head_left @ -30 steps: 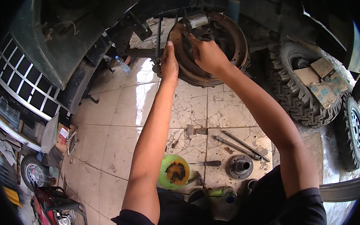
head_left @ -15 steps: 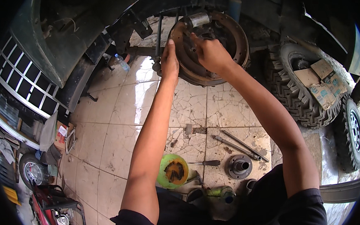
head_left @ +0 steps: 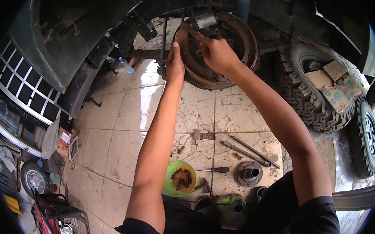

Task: The person works on a vehicle's brake assembly by hand and using a tool to manipulate the inner components.

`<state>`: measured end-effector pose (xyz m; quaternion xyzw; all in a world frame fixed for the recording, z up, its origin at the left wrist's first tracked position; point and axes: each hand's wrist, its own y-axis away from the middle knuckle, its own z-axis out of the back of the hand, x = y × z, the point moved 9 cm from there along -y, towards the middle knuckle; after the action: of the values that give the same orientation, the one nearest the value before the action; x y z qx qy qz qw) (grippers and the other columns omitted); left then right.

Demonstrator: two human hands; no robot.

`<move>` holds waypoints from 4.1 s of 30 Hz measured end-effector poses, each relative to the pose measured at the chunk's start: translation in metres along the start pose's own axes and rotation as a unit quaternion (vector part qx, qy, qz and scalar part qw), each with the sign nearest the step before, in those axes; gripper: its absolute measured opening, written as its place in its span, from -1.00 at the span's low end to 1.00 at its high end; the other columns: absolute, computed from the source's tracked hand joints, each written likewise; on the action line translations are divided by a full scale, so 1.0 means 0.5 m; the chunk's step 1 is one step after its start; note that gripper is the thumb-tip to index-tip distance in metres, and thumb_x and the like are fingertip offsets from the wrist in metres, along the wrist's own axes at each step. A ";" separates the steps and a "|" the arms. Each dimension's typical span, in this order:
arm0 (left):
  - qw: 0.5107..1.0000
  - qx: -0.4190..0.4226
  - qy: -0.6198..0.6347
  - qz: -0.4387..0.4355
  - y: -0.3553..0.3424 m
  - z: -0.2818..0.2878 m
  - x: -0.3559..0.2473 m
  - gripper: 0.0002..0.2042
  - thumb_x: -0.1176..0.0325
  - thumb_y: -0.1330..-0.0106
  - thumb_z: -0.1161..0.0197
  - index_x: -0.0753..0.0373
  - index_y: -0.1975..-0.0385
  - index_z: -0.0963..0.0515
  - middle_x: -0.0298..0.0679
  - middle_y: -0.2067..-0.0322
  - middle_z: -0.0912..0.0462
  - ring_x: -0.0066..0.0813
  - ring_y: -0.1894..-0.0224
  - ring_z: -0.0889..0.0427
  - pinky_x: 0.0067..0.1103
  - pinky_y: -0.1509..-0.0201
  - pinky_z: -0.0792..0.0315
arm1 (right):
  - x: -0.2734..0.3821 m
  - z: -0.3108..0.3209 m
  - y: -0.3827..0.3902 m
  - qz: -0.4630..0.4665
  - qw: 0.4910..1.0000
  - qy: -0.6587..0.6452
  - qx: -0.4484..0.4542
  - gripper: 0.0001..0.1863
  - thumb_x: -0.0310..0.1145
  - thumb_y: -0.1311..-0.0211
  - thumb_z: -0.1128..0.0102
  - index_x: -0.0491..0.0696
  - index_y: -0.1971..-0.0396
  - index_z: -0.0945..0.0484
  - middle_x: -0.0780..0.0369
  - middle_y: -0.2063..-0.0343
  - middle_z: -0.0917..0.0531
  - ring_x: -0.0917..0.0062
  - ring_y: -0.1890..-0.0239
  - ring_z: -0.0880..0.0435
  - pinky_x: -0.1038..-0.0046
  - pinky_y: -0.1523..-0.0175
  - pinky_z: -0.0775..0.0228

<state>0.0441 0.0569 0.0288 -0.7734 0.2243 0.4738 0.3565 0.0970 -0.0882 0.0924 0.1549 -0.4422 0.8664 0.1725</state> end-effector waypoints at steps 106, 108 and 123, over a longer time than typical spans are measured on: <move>0.997 -0.022 0.076 -0.012 -0.060 0.015 -0.026 -0.51 0.40 -0.18 -0.41 0.39 -0.08 -0.41 -0.19 0.13 -0.58 -0.48 0.13 -0.57 -0.62 0.05 -0.39 | -0.071 0.031 -0.006 0.066 0.976 0.123 0.170 -0.77 -0.46 -0.23 -0.11 -0.07 0.13 -0.61 0.05 0.30 -0.68 0.13 0.21 -0.65 0.25 0.06 -0.48; 0.999 -0.018 0.047 0.020 -0.051 0.016 -0.024 -0.35 0.34 -0.18 -0.41 0.41 -0.22 -0.25 -0.11 -0.04 -0.50 -0.42 -0.06 -0.51 -0.56 -0.14 -0.33 | -0.054 0.021 0.002 0.113 0.973 0.124 0.158 -0.72 -0.45 -0.24 -0.08 -0.04 0.06 -0.58 0.04 0.34 -0.69 0.13 0.22 -0.66 0.23 0.06 -0.50; 0.997 -0.004 0.068 0.029 -0.062 0.031 0.017 -0.54 0.13 -0.32 -0.23 0.35 -0.08 -0.47 -0.21 -0.06 -0.54 -0.41 -0.12 -0.46 -0.52 -0.24 -0.25 | -0.049 0.010 0.051 0.126 0.959 0.056 0.246 -0.56 -0.61 -0.13 -0.05 0.01 -0.03 -0.60 0.07 0.17 -0.62 0.14 0.22 -0.67 0.21 0.08 -0.51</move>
<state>0.0602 0.0886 0.0268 -0.7984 0.2687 0.4309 0.3234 0.1082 -0.1101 0.0669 0.0871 -0.2214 0.9704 0.0426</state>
